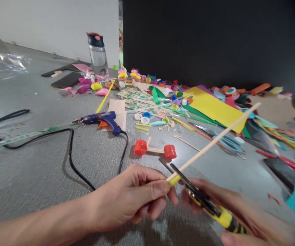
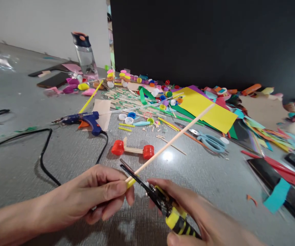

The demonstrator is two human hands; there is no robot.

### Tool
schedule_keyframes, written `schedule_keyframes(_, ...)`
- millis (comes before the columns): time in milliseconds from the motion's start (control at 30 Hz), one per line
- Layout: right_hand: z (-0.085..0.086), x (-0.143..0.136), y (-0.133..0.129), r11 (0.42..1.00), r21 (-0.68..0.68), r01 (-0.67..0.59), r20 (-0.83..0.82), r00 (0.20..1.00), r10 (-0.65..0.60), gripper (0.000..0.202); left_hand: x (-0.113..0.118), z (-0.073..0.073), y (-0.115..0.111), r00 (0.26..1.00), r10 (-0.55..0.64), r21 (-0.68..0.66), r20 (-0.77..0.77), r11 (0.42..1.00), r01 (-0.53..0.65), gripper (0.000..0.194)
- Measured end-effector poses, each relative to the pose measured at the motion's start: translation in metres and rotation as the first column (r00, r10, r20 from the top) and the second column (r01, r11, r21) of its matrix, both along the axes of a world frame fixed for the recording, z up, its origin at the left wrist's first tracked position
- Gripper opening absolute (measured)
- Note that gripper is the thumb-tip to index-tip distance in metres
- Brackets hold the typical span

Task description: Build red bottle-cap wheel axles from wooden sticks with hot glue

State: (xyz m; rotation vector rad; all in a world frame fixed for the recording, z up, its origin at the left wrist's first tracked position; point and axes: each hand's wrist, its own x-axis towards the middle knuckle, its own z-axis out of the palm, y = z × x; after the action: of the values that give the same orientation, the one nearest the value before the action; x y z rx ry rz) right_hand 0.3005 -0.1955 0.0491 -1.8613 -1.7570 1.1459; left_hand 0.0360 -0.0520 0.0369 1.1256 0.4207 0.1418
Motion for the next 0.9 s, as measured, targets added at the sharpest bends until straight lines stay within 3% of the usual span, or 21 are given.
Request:
schedule_keyframes(133, -0.002, 0.003, -0.002, 0.999, -0.01, 0.034, -0.03, 0.999, -0.035, 0.069, 0.0, 0.0, 0.001, 1.0, -0.013, -0.013, -0.013, 1.0, 0.013, 0.032)
schedule_keyframes(567, -0.015, 0.008, -0.004, 0.996, 0.089, -0.03, 0.039, 0.999, 0.026, 0.07, -0.002, 0.005, 0.001, 0.998, -0.038, -0.009, -0.048, 0.999, 0.037, 0.032)
schedule_keyframes(733, -0.013, 0.006, 0.001, 0.992, 0.102, -0.072, 0.05, 0.997, 0.067, 0.07, -0.001, 0.004, 0.0, 0.998, -0.052, -0.039, -0.043, 0.998, 0.05, 0.032)
schedule_keyframes(900, -0.016, 0.002, -0.001, 0.975, 0.211, -0.071, 0.119, 0.992, 0.047, 0.068, -0.002, 0.002, 0.0, 0.997, -0.056, -0.129, -0.053, 0.99, 0.049, 0.031)
